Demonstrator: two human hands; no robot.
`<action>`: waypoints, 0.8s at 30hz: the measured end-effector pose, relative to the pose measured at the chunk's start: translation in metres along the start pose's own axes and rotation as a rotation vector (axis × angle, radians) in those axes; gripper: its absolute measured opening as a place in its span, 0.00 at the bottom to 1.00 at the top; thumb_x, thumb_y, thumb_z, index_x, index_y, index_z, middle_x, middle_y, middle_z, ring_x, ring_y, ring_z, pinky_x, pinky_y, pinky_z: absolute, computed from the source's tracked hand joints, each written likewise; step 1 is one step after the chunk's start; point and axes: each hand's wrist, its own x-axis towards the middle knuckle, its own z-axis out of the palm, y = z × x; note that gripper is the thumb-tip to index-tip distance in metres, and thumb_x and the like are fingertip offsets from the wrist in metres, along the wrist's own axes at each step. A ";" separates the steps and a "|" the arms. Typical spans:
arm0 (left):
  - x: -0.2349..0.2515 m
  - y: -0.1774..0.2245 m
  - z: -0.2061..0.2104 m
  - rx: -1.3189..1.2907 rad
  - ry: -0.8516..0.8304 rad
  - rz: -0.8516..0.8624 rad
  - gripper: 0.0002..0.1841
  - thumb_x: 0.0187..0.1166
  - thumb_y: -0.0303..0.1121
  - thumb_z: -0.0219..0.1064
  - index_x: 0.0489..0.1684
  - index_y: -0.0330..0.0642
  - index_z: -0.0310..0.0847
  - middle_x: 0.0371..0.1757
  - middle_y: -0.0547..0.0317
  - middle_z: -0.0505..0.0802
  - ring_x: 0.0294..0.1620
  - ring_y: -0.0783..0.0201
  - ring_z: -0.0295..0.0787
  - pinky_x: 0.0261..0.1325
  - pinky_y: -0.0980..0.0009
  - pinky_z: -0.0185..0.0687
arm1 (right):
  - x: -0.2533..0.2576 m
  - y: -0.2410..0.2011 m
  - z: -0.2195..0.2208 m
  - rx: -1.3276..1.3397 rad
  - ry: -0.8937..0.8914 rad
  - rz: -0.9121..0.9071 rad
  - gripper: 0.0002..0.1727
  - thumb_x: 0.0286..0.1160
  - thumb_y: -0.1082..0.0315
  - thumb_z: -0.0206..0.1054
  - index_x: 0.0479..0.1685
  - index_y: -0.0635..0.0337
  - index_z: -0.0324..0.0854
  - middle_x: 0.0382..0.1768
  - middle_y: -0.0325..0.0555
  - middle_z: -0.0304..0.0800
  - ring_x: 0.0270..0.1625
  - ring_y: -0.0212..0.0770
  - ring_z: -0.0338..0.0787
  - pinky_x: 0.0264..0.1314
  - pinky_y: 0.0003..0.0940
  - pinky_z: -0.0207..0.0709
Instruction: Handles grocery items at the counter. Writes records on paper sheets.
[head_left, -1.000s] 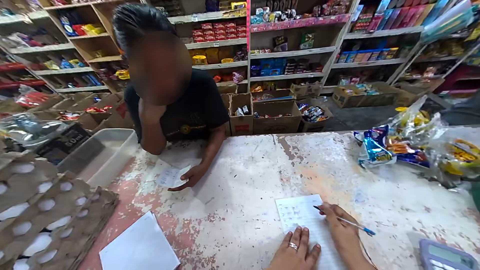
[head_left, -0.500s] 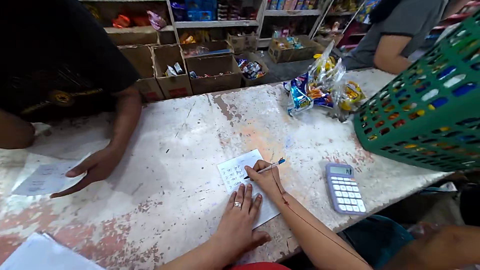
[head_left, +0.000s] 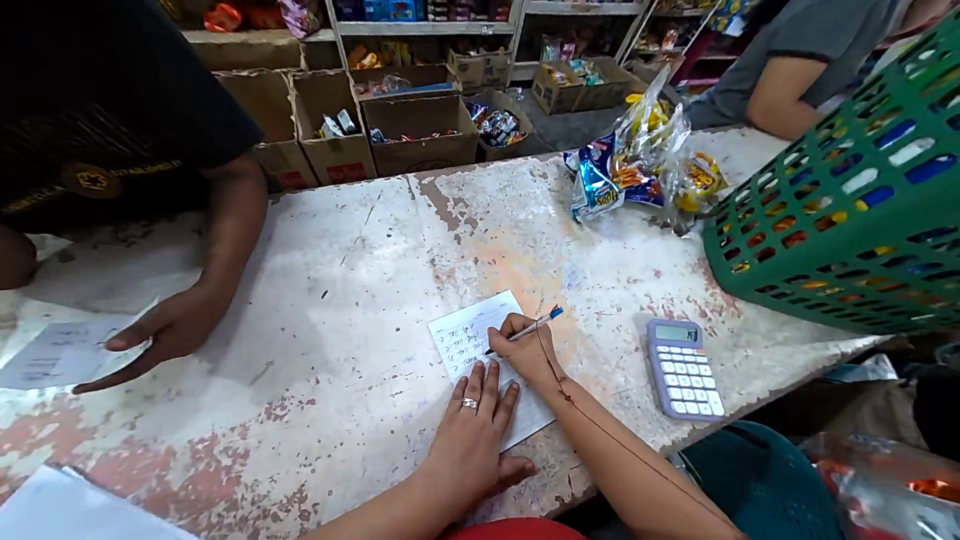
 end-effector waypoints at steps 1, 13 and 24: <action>0.000 0.000 0.001 0.000 0.004 0.000 0.56 0.70 0.81 0.47 0.91 0.43 0.60 0.92 0.32 0.57 0.93 0.33 0.50 0.88 0.38 0.52 | 0.000 0.000 0.001 -0.005 0.002 0.004 0.17 0.71 0.66 0.70 0.15 0.55 0.74 0.14 0.30 0.73 0.19 0.21 0.73 0.26 0.20 0.67; -0.001 0.000 0.002 0.011 0.011 0.003 0.57 0.69 0.81 0.47 0.91 0.43 0.61 0.92 0.32 0.58 0.93 0.33 0.51 0.88 0.39 0.53 | 0.001 -0.001 0.001 -0.061 0.041 -0.003 0.17 0.71 0.66 0.70 0.15 0.54 0.72 0.14 0.29 0.70 0.20 0.22 0.70 0.26 0.21 0.63; 0.000 0.000 -0.003 -0.011 -0.031 -0.012 0.57 0.69 0.80 0.48 0.92 0.43 0.58 0.93 0.33 0.56 0.94 0.34 0.48 0.89 0.39 0.50 | 0.001 0.001 -0.002 -0.036 0.066 -0.011 0.17 0.70 0.65 0.70 0.14 0.52 0.73 0.14 0.26 0.69 0.19 0.19 0.69 0.26 0.19 0.63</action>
